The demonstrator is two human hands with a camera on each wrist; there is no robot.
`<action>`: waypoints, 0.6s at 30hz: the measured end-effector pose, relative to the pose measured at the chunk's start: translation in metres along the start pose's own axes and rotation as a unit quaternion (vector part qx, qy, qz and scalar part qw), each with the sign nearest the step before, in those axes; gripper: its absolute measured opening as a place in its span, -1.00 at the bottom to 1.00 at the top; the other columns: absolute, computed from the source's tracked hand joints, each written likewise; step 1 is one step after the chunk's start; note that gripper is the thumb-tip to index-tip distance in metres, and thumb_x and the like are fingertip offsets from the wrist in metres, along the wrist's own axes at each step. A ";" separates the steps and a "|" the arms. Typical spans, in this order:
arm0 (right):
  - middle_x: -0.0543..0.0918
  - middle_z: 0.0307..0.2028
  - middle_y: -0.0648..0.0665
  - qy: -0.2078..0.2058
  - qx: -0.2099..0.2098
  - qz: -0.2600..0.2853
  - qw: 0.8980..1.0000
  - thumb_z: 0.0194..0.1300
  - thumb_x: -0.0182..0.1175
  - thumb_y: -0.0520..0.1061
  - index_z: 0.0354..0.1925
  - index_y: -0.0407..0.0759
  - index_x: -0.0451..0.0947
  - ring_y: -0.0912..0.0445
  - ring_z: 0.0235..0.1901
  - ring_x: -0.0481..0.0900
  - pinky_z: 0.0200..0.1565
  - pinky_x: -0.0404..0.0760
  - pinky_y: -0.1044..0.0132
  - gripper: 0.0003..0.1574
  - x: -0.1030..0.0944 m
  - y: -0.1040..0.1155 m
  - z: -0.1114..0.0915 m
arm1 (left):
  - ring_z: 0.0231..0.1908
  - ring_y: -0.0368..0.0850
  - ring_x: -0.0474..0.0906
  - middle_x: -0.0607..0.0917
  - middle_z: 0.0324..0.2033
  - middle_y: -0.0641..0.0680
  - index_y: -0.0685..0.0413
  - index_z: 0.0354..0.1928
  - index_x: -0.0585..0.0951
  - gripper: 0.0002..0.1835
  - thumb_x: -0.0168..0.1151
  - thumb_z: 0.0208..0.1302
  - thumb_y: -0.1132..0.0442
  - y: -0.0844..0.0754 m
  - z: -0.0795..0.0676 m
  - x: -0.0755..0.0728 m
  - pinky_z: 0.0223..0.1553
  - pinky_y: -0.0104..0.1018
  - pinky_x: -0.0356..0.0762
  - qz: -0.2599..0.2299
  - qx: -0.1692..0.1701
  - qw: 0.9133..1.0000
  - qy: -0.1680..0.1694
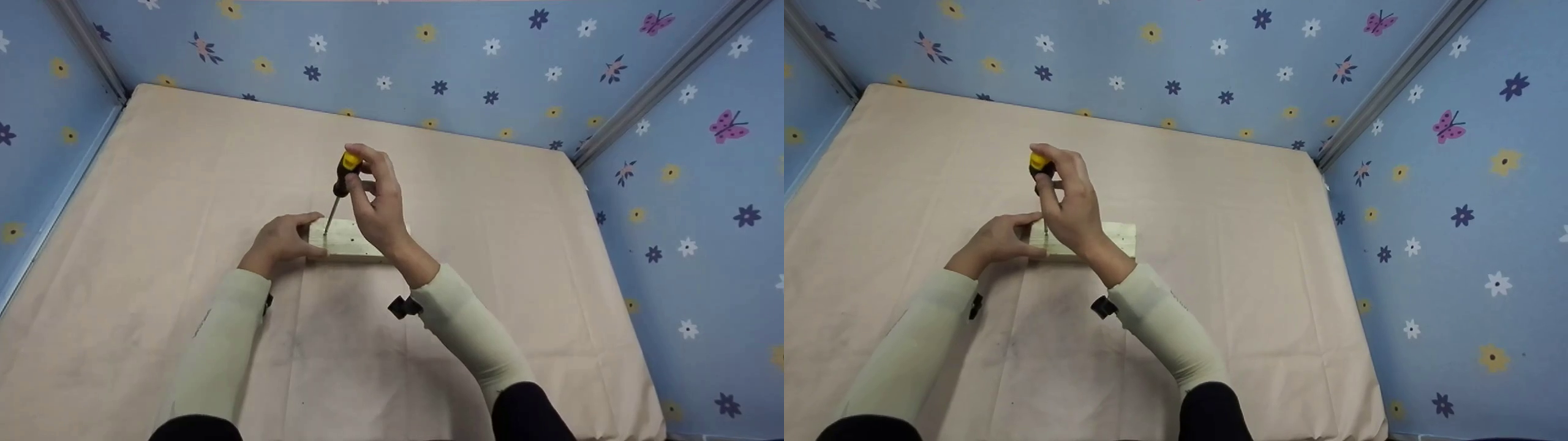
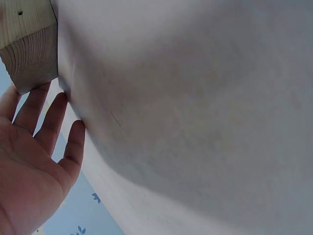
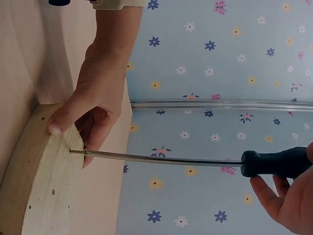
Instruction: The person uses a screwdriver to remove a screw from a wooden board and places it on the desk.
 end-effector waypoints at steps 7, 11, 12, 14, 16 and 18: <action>0.39 -0.04 -0.23 -0.020 0.001 -0.003 1.000 0.34 0.19 -0.15 0.15 -0.22 0.45 0.09 -0.11 0.52 -0.20 0.68 0.28 -0.56 -0.005 -0.001 -0.001 | 0.35 0.07 0.29 0.44 0.33 0.04 -0.28 0.36 0.41 -0.03 0.53 -0.24 -0.19 0.001 0.001 0.001 0.37 0.03 0.21 0.002 0.000 1.000 0.001; 0.45 0.02 -0.25 -0.012 -0.009 -0.004 1.000 0.40 0.10 -0.21 0.17 -0.25 0.43 0.07 -0.07 0.55 -0.18 0.67 0.30 -0.60 -0.004 0.001 0.000 | 0.34 0.06 0.30 0.44 0.33 0.05 -0.29 0.36 0.41 -0.01 0.53 -0.26 -0.21 0.001 0.001 0.001 0.37 0.03 0.22 0.004 -0.001 1.000 0.003; 0.47 0.04 -0.25 -0.010 -0.011 -0.001 1.000 0.41 0.07 -0.22 0.18 -0.25 0.42 0.07 -0.06 0.56 -0.17 0.67 0.30 -0.61 -0.003 0.001 0.000 | 0.34 0.06 0.30 0.44 0.33 0.04 -0.30 0.35 0.41 -0.01 0.54 -0.27 -0.21 0.001 0.001 0.001 0.37 0.02 0.22 0.004 -0.001 1.000 0.002; 0.48 0.06 -0.24 -0.008 -0.011 0.006 1.000 0.43 0.03 -0.25 0.18 -0.25 0.42 0.07 -0.04 0.56 -0.16 0.67 0.29 -0.62 -0.003 0.002 0.000 | 0.34 0.06 0.30 0.44 0.33 0.05 -0.30 0.35 0.40 0.00 0.54 -0.28 -0.22 0.001 0.001 0.001 0.36 0.03 0.22 0.003 -0.002 1.000 0.002; 0.45 0.07 -0.24 -0.010 -0.008 0.016 1.000 0.41 0.06 -0.24 0.18 -0.26 0.43 0.06 -0.05 0.55 -0.15 0.68 0.26 -0.61 -0.003 0.002 0.000 | 0.34 0.06 0.31 0.44 0.33 0.05 -0.29 0.35 0.41 -0.01 0.54 -0.27 -0.22 0.001 0.000 0.001 0.36 0.03 0.23 0.002 -0.001 1.000 0.002; 0.42 0.04 -0.24 -0.017 -0.001 0.026 1.000 0.37 0.13 -0.23 0.15 -0.25 0.45 0.07 -0.07 0.54 -0.15 0.69 0.24 -0.60 -0.005 0.000 0.000 | 0.33 0.06 0.31 0.45 0.32 0.05 -0.28 0.35 0.41 -0.02 0.53 -0.25 -0.22 0.000 0.000 0.001 0.35 0.04 0.23 0.004 0.002 1.000 0.001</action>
Point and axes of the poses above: each hand's wrist, its own z-axis towards the middle knuckle, its own x-axis out of the palm, y = z × x, the point moved 9 cm from there along z, towards the middle knuckle
